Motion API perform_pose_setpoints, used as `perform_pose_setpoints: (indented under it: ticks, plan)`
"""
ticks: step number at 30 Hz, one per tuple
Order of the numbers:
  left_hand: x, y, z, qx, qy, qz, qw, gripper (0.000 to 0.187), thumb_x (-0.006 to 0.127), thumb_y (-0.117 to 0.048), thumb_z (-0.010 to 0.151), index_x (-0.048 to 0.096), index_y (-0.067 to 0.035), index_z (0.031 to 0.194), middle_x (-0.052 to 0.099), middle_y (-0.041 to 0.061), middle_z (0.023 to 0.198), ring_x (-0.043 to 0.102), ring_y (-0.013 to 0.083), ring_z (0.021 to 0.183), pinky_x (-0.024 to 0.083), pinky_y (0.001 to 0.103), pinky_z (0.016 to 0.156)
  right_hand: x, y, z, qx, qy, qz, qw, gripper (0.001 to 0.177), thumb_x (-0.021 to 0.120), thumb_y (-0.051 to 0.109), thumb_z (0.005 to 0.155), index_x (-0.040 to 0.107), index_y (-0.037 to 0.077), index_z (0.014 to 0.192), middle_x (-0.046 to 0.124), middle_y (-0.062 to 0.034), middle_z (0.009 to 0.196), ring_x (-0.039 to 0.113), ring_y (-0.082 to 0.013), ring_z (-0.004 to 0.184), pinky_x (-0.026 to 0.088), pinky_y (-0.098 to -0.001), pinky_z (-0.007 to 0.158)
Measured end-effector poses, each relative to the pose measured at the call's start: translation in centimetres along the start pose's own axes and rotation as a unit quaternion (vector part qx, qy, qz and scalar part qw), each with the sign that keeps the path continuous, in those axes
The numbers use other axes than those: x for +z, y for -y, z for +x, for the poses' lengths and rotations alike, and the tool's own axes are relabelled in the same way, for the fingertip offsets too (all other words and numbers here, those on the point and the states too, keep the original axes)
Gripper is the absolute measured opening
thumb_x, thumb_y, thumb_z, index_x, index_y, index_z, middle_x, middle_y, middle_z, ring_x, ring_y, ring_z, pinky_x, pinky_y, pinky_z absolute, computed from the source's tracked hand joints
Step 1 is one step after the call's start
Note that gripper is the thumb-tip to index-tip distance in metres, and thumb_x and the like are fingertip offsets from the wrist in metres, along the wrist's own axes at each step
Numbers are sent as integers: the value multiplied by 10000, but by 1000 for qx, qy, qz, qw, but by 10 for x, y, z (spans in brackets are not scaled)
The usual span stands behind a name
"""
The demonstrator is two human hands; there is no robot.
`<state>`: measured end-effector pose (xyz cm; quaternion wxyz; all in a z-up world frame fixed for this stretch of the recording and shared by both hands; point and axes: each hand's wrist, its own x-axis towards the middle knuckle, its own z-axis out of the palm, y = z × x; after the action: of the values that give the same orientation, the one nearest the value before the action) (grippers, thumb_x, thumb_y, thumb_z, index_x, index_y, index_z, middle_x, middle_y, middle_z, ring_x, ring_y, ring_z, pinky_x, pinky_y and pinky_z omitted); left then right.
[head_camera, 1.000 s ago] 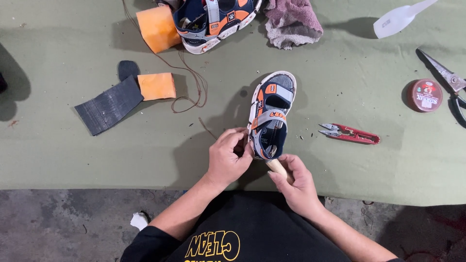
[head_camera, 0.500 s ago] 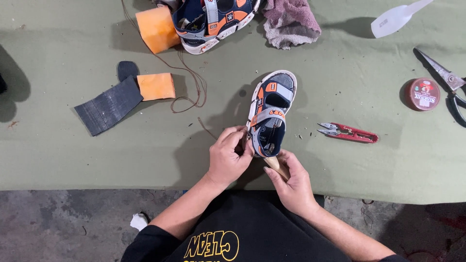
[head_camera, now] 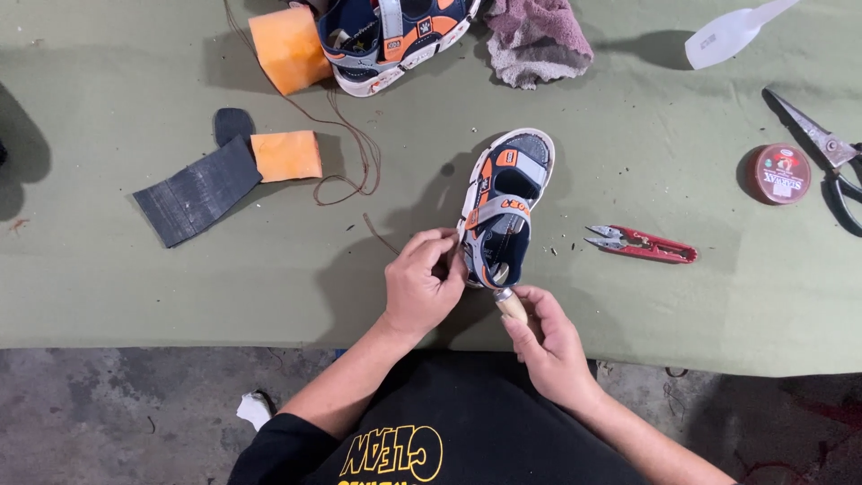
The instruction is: The person uses a wooden-handled awl to puncture holes in the upper of a child's sandal and then threads a brown cord through the holes to sew the strap. The person repeatedly pushes the awl through the material and pulls the cord tight to secure the strap to the sandal body.
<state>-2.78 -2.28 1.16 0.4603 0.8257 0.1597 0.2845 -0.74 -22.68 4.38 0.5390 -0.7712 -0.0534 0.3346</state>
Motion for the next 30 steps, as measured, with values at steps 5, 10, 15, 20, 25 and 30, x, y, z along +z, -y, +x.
perform_pose_setpoints:
  ticks: [5,10,15,20,25,30]
  plan:
    - [8,11,-2,37,-23,28,999,138,742,-33,822,659,-114,898,699,-8,847,652,122,703,534,249,578,1,-6,0,-27,-2,9,1000,426,639,136,960,548,73,1371,629,-9,944,489,-73,623,474,-238,529]
    - [7,13,-1,53,-25,57,997,142,744,-59,821,677,-139,918,667,-26,782,630,111,653,517,254,554,3,-10,3,-32,-5,-8,999,429,658,137,952,565,80,1367,680,5,1034,552,-70,716,510,-246,604]
    - [6,12,2,83,-22,65,994,93,754,-83,870,672,-121,890,643,-26,706,592,124,595,471,266,511,3,-19,5,-50,-29,-5,998,450,667,142,941,552,62,1368,679,-21,1234,638,-91,1084,537,-244,913]
    - [8,12,3,84,-16,69,994,84,743,-75,876,684,-111,923,651,-10,717,597,138,595,477,275,514,2,-17,4,-45,-25,-23,998,438,660,151,949,553,84,1369,669,-10,1175,609,-82,943,547,-244,730]
    - [8,9,6,98,-28,77,992,97,737,-49,869,672,-118,889,642,-26,705,571,130,581,444,263,488,1,-15,3,-53,-33,-64,996,428,657,164,955,552,91,1364,652,5,1140,597,-88,967,508,-250,874]
    - [9,9,6,98,-23,93,991,105,731,-43,841,666,-126,849,640,-26,724,584,128,592,443,259,476,2,-6,2,11,-1,-64,998,434,626,163,961,504,122,1376,541,-19,979,552,-107,579,583,-268,505]
